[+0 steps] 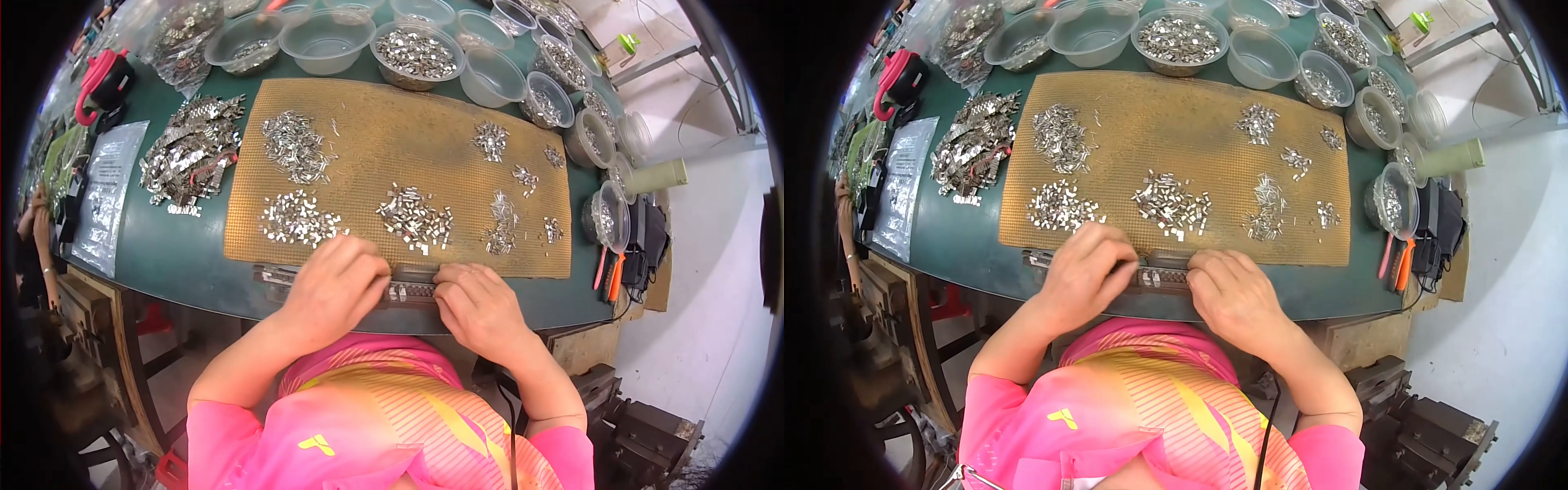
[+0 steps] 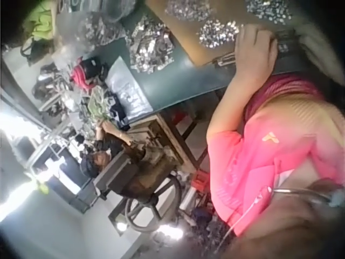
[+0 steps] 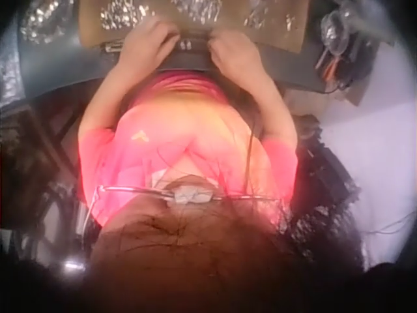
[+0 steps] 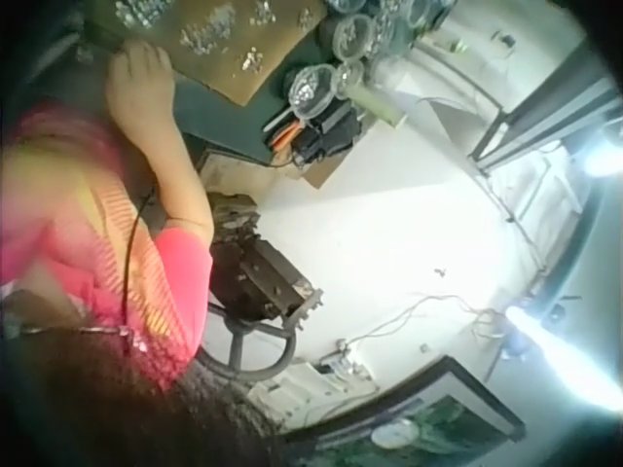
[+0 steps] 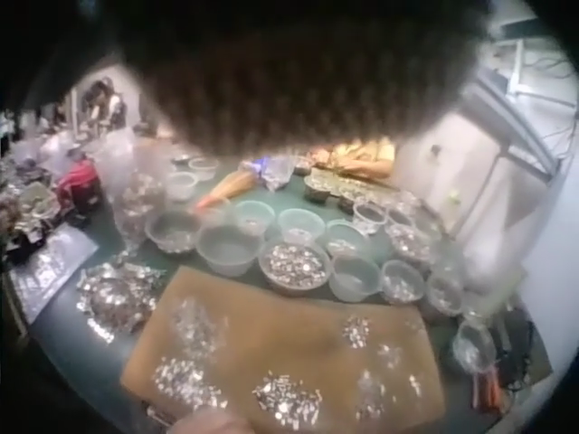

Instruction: The person organizes small metal components on a tray, then processes them using a manual press machine.

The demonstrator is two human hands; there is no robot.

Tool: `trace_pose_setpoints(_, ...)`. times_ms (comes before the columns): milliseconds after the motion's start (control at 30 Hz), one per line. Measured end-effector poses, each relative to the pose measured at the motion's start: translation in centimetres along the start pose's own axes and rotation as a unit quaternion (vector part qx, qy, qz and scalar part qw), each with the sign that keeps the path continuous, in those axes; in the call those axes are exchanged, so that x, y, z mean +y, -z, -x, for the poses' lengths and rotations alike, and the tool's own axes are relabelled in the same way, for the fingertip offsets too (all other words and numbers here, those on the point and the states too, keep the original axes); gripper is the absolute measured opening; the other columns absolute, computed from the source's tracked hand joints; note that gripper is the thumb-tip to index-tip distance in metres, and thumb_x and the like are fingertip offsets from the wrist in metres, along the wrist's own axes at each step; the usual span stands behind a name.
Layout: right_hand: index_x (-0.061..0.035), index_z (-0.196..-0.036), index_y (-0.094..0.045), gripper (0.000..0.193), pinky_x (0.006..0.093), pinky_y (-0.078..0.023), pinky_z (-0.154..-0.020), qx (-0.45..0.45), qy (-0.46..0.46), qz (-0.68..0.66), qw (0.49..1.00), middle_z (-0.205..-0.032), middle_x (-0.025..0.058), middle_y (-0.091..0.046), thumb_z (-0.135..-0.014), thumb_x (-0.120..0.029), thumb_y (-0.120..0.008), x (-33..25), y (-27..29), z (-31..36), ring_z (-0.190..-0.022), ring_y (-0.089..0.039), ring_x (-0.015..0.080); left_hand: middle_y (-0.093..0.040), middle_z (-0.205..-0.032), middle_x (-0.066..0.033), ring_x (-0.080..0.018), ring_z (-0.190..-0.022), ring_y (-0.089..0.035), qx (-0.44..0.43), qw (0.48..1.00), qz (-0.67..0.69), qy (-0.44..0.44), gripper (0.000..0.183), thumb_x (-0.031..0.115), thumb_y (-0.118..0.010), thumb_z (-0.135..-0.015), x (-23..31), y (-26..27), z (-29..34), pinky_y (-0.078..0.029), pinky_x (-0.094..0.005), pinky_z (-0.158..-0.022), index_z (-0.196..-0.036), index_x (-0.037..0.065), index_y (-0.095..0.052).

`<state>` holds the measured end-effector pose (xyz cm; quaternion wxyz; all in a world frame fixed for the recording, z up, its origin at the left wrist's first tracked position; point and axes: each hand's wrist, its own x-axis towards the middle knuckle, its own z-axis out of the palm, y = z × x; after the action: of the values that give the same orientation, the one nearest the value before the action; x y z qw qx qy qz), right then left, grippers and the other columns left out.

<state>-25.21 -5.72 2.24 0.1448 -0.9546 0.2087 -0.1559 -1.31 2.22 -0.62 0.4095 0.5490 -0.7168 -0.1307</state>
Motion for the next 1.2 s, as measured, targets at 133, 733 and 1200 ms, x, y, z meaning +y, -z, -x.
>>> trace_pose_setpoints(133, -0.0043, -0.098, -0.063, 0.022, 0.0403, -0.055, -0.089, 0.033, -0.014, 0.024, 0.999, -0.109, 0.0096, -0.068, -0.079, -0.001, -0.075, -0.4, -0.9, 0.7, -0.100, -0.069, 0.0285, -0.062, -0.100, -0.0096, -0.0306, -0.092, -0.061, -0.041, 0.999, 0.012, -0.032, 0.026, 0.003, -0.080, -0.078, 1.4, -2.1, 0.0, -0.050, -0.0413, -0.081, -0.099, 0.005, -0.064)
trace_pose_setpoints(733, -0.0067, -0.099, -0.063, 0.015, 0.0406, -0.050, -0.089, 0.044, -0.062, -0.073, 0.994, -0.104, 0.0067, -0.067, -0.087, -0.007, -0.073, -0.1, -0.8, 0.3, -0.097, -0.067, 0.0283, -0.068, -0.097, -0.0116, -0.0320, -0.091, -0.066, -0.016, 1.000, 0.022, 0.010, 0.021, -0.002, -0.078, -0.081, 0.8, 0.3, 0.3, -0.053, -0.0395, -0.077, -0.101, 0.003, -0.069)
trace_pose_setpoints(1200, -0.0098, -0.103, -0.067, 0.014, 0.0417, -0.057, -0.068, 0.030, 0.006, -0.094, 0.995, -0.097, 0.0058, -0.069, -0.090, -0.008, -0.070, -0.1, -2.9, -7.4, -0.083, -0.070, 0.0288, -0.066, -0.092, -0.0093, -0.0295, -0.084, -0.066, 0.062, 0.987, -0.067, 0.133, 0.011, 0.005, -0.072, -0.090, -2.9, 3.9, 3.3, -0.053, -0.0392, -0.073, -0.101, 0.004, -0.069)
